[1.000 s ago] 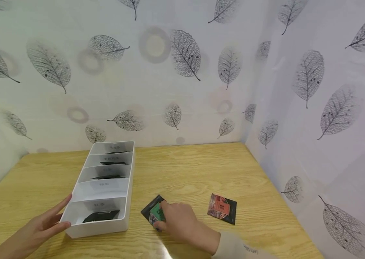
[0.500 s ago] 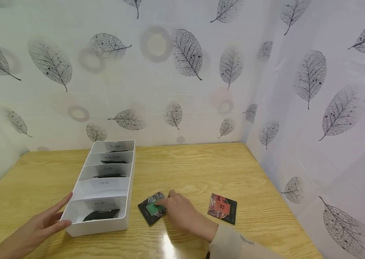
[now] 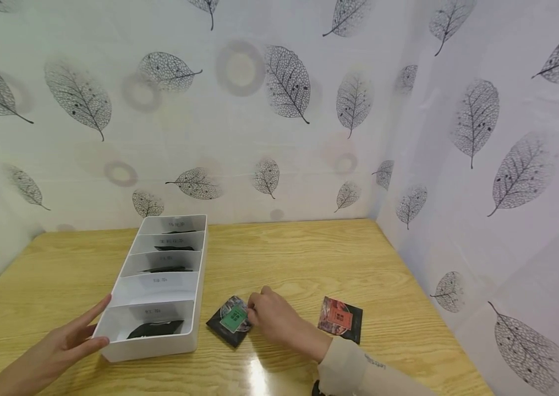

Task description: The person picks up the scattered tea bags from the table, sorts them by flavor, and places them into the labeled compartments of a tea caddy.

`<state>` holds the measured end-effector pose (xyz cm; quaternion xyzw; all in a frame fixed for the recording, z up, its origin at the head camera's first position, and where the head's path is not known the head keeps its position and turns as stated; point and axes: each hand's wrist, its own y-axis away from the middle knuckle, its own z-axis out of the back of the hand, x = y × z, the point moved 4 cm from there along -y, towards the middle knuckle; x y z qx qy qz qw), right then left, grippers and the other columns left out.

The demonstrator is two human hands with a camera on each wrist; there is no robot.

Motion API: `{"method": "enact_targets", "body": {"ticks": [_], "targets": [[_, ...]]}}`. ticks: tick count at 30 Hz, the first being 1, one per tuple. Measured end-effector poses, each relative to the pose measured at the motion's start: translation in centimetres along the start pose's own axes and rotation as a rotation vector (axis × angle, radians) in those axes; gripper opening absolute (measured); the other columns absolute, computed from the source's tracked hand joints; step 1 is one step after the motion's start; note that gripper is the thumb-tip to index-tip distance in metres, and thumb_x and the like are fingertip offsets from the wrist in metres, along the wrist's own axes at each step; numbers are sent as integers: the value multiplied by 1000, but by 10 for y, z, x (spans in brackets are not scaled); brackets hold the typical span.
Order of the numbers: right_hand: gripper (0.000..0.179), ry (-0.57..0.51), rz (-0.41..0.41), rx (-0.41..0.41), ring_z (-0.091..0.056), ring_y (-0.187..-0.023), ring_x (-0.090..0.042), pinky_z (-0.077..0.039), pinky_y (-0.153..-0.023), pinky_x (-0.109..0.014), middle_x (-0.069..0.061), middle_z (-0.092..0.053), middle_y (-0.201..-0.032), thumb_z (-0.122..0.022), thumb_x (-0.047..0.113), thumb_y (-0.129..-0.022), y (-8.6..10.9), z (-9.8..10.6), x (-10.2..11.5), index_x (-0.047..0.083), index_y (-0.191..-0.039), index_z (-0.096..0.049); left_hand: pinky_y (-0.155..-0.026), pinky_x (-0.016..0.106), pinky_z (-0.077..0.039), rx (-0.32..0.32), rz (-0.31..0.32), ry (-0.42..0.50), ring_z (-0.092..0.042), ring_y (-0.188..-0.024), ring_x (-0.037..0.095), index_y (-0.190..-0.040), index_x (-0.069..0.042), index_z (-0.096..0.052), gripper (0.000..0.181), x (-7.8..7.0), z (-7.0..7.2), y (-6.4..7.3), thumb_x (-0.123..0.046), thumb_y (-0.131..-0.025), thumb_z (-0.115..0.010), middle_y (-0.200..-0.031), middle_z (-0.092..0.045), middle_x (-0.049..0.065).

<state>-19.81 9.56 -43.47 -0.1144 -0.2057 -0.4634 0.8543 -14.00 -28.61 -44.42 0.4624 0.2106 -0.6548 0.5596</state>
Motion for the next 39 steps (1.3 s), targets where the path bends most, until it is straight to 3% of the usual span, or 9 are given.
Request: {"method": "enact_targets", "body": {"ticks": [3, 5, 9, 14, 18, 25, 30, 39], "targets": [[33, 32, -42, 7, -48, -72, -8, -47, -62, -25, 1, -55, -93, -72, 39, -98, -1, -3, 1, 7, -109, -70, -98, 47, -55, 0, 1, -4, -39, -139, 59, -167, -11, -3, 84, 1, 0, 0, -29, -107, -59, -167, -4, 32], [44, 52, -65, 3, -46, -72, -9, -45, -61, -26, 2, -53, -92, -77, 46, -92, -2, -5, 1, 7, -111, -67, -98, 47, -55, -3, -1, -6, -39, -138, 58, -167, -12, -3, 84, 1, 0, 0, -29, -107, -60, -167, -4, 32], [50, 75, -99, -16, -44, -73, -9, -42, -59, -25, 2, -51, -93, -82, 47, -87, -3, -5, 2, 7, -111, -63, -98, 46, -55, -6, -8, 2, -39, -139, 58, -167, -11, -4, 84, 1, 0, 0, -28, -107, -60, -167, -4, 31], [45, 76, -97, -43, -46, -75, -8, -43, -59, -24, 3, -56, -93, -86, 44, -84, -6, -5, 3, 9, -104, -66, -98, 46, -55, -5, -9, 7, -38, -139, 58, -167, -11, -3, 84, 0, 0, 1, -28, -107, -60, -167, -4, 31], [42, -39, -101, -52, -52, -72, -6, -46, -61, -26, 4, -63, -88, -88, 34, -84, -9, -4, 0, 8, -109, -67, -97, 48, -55, -13, -20, -18, -40, -138, 58, -167, -11, -4, 83, -1, 0, 1, -28, -107, -59, -167, -6, 32], [24, -304, -13, -129, -64, -71, -7, -54, -59, -24, -3, -70, -90, -78, 2, -91, -12, 10, -10, 2, -113, -69, -96, 49, -55, -18, -35, -40, -43, -135, 59, -166, -9, -4, 82, -3, 0, 0, -27, -108, -59, -166, -7, 34], [24, -469, -16, -145, -69, -71, -22, -60, -57, -32, -8, -68, -90, -70, -7, -95, -14, 21, -18, -1, -118, -69, -97, 49, -55, -19, -18, -36, -42, -136, 58, -167, -10, -4, 82, -2, 0, 0, -28, -107, -59, -166, -7, 33], [27, -652, -48, -187, -72, -73, -36, -62, -67, -47, -14, -69, -91, -67, -7, -96, -16, 35, -28, -8, -124, -67, -97, 47, -55, -8, -17, -13, -39, -138, 58, -167, -11, -4, 82, 1, 0, 0, -29, -108, -58, -167, -6, 32]]}}
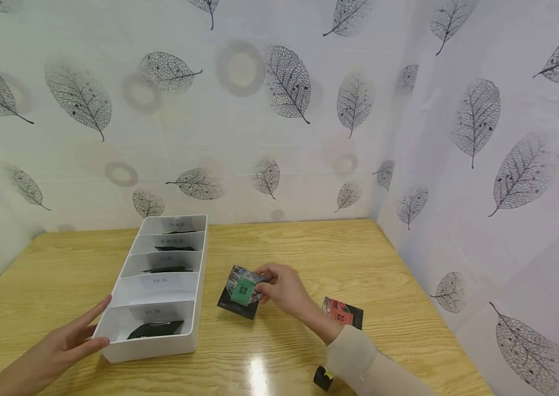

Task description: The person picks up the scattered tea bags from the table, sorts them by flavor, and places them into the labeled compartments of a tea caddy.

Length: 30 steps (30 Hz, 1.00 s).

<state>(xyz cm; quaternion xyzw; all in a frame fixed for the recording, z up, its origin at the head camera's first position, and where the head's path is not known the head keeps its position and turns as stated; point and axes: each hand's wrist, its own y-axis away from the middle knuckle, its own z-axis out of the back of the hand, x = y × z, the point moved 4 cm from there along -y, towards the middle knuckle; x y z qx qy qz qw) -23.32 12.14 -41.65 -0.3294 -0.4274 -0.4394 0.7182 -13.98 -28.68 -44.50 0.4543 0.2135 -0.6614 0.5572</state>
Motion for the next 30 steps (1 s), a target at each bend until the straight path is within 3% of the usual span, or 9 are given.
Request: {"method": "enact_targets", "body": {"ticks": [12, 19, 25, 30], "targets": [[35, -79, 14, -54, -71, -72, -36, -59, -74, -55, -17, -67, -89, -69, -3, -97, -3, 10, 5, -9, -131, -65, -98, 48, -54, 11, 34, 13, -38, -139, 59, -167, -11, -2, 84, -4, 0, 0, -30, -108, -58, -166, -4, 33], [34, -145, -3, -73, -71, -71, -34, -57, -76, -60, -18, -68, -88, -70, -4, -96, -5, 12, 7, -11, -128, -65, -97, 47, -55, 8, 8, -5, -40, -138, 59, -166, -8, -1, 82, -5, 1, 0, -28, -109, -56, -165, -4, 35], [33, -148, -7, -79, -70, -72, -40, -58, -75, -59, -18, -70, -87, -70, -3, -96, -6, 13, 8, -10, -128, -66, -97, 46, -55, 10, 2, -7, -40, -138, 58, -166, -8, -2, 81, -5, 1, 0, -28, -109, -56, -166, -4, 33], [33, -143, 3, -79, -71, -70, -35, -58, -74, -57, -17, -71, -88, -69, -4, -96, -8, 11, 11, -11, -128, -66, -97, 45, -56, 2, -9, -16, -40, -138, 58, -166, -9, -4, 80, -5, 1, 1, -28, -109, -56, -167, -5, 31]]}}
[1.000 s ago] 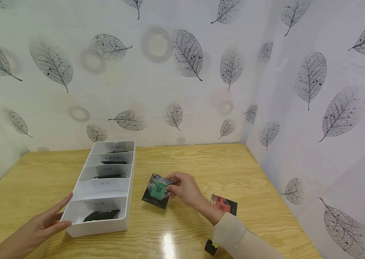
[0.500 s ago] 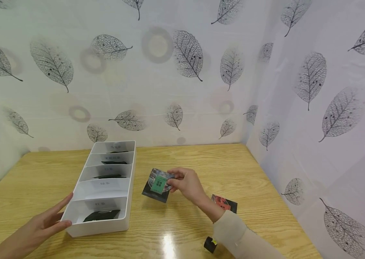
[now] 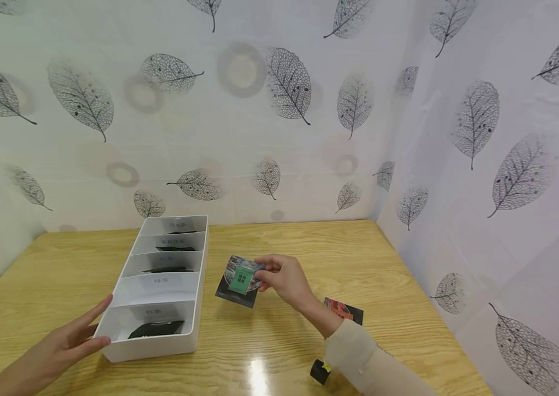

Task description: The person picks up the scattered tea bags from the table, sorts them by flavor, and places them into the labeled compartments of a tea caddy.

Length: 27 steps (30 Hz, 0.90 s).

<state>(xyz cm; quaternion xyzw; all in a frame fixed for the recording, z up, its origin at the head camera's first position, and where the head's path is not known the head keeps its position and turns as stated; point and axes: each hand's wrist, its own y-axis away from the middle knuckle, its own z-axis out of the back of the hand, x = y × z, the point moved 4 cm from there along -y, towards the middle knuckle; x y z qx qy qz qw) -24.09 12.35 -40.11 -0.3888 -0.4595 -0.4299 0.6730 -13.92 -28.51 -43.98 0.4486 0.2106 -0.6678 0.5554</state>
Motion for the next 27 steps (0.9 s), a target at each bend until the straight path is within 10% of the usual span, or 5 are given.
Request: {"method": "enact_targets", "body": {"ticks": [12, 27], "targets": [[29, 18, 111, 0, -71, -70, -35, -60, -72, -52, -18, -71, -87, -70, -2, -97, -15, -23, 22, -7, -125, -69, -95, 47, -56, -10, -23, -6, -42, -136, 59, -165, -4, -4, 80, -3, 1, 2, -24, -108, -57, -164, -7, 36], [20, 255, 785, -102, -70, -77, -14, -57, -68, -17, -11, -72, -99, -73, -8, -92, -26, -102, 84, 0, -111, -76, -97, 48, -55, 4, -3, 22, -36, -140, 60, -166, -8, -3, 83, -1, 0, 1, -28, -108, -58, -166, -3, 33]]}}
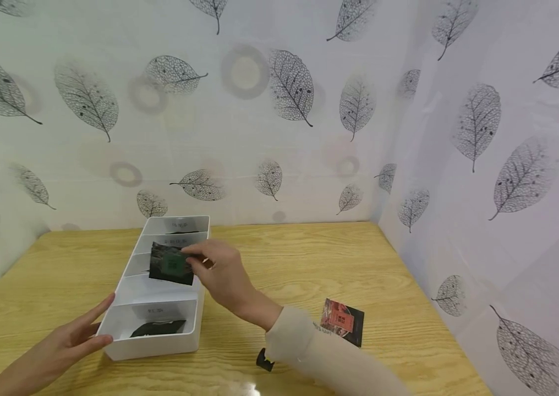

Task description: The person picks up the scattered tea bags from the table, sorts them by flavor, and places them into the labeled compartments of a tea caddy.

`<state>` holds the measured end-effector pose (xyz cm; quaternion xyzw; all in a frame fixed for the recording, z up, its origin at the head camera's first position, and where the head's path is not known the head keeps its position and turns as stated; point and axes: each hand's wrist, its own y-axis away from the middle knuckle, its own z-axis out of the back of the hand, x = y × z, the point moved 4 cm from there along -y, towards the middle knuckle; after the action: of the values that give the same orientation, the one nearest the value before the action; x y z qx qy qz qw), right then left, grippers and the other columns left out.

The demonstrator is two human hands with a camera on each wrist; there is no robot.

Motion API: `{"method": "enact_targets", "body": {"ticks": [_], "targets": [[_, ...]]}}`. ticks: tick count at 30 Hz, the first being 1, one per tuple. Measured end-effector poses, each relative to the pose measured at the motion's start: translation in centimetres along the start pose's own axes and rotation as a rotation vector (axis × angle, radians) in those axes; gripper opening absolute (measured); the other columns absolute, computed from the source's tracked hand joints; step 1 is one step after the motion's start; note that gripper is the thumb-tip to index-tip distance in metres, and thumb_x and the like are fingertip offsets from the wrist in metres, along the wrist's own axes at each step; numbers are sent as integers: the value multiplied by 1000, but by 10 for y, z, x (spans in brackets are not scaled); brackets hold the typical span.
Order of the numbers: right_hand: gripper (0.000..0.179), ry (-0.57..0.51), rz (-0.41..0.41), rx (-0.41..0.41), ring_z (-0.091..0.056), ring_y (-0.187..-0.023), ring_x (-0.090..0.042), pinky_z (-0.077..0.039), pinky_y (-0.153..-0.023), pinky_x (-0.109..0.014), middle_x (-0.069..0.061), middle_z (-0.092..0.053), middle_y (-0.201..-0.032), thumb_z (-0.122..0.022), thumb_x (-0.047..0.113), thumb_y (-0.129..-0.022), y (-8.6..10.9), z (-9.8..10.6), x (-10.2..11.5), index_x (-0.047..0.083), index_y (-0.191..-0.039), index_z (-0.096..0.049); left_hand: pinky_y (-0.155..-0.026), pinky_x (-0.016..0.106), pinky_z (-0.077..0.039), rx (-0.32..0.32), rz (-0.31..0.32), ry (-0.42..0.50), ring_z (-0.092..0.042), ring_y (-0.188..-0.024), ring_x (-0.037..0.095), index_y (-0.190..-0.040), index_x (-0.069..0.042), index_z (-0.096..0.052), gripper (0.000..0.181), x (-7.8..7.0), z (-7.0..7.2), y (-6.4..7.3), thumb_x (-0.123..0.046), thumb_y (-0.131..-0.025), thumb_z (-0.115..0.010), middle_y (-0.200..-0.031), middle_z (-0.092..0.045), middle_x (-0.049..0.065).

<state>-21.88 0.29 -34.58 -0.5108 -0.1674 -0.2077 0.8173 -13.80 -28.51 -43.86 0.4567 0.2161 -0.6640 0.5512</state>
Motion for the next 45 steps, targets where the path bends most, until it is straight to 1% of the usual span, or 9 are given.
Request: {"method": "enact_targets", "body": {"ticks": [4, 7, 15, 19, 24, 29, 35, 40, 45], "targets": [[19, 180, 198, 42, -65, -81, -9, -52, -74, -9, -6, -69, -96, -76, -7, -90, -2, -17, 12, 2, -107, -77, -98, 48, -54, 2, 23, 15, -34, -141, 59, -167, -10, -3, 84, 2, 0, -1, -30, -107, -59, -167, -2, 31], [17, 278, 305, 84, -65, -81, -8, -49, -78, -6, -5, -67, -94, -76, -6, -90, 1, -28, 16, 2, -105, -78, -98, 49, -54, 0, 24, 12, -35, -140, 59, -167, -9, -3, 84, 3, 0, -2, -30, -107, -59, -167, -3, 31], [18, 408, 378, 181, -66, -79, -5, -45, -76, -2, -2, -65, -92, -75, -4, -88, 19, -50, 6, 8, -100, -80, -98, 48, -55, 1, 27, 15, -36, -140, 59, -167, -9, -4, 83, 4, -1, -3, -28, -107, -59, -167, -3, 32], [16, 427, 360, 246, -66, -82, -7, -45, -76, -3, -1, -66, -92, -76, -3, -86, 27, -56, 2, 9, -97, -79, -95, 35, -56, 0, -24, 17, -37, -139, 58, -166, -7, -4, 81, 2, -2, -1, -25, -108, -57, -167, -5, 32], [20, 404, 270, 358, -67, -86, -11, -50, -79, -9, -2, -68, -94, -75, -4, -87, 30, -58, -2, 9, -101, -79, -88, 16, -49, -10, -71, 17, -40, -138, 56, -166, -6, -5, 79, 2, -2, -1, -20, -108, -57, -167, -9, 31], [23, 439, 173, 526, -67, -92, -13, -51, -83, -11, -2, -70, -99, -68, -2, -93, 26, -60, -2, 11, -109, -79, -89, 21, -53, -8, -83, 6, -41, -136, 59, -165, -3, -4, 79, 4, -2, -1, -18, -108, -57, -165, -9, 34], [28, 497, 112, 667, -68, -100, -13, -50, -90, -13, -2, -72, -105, -65, -2, -95, 23, -63, 0, 13, -114, -79, -93, 29, -55, -5, -25, 18, -38, -139, 58, -166, -6, -4, 81, 3, -2, -2, -23, -108, -58, -167, -6, 31], [29, 450, 58, 695, -67, -106, -13, -47, -97, -14, -3, -72, -110, -63, -3, -96, 23, -62, -1, 10, -117, -77, -92, 28, -54, -4, -34, 7, -39, -138, 58, -166, -7, -3, 80, 5, -2, -2, -23, -109, -57, -166, -6, 33], [25, 321, 6, 636, -65, -113, -14, -45, -100, -14, -5, -71, -118, -60, -1, -100, 23, -53, -4, 5, -121, -73, -94, 29, -55, 1, -11, 26, -37, -140, 58, -166, -8, -3, 81, 4, -2, -2, -24, -109, -57, -167, -5, 31]]}}
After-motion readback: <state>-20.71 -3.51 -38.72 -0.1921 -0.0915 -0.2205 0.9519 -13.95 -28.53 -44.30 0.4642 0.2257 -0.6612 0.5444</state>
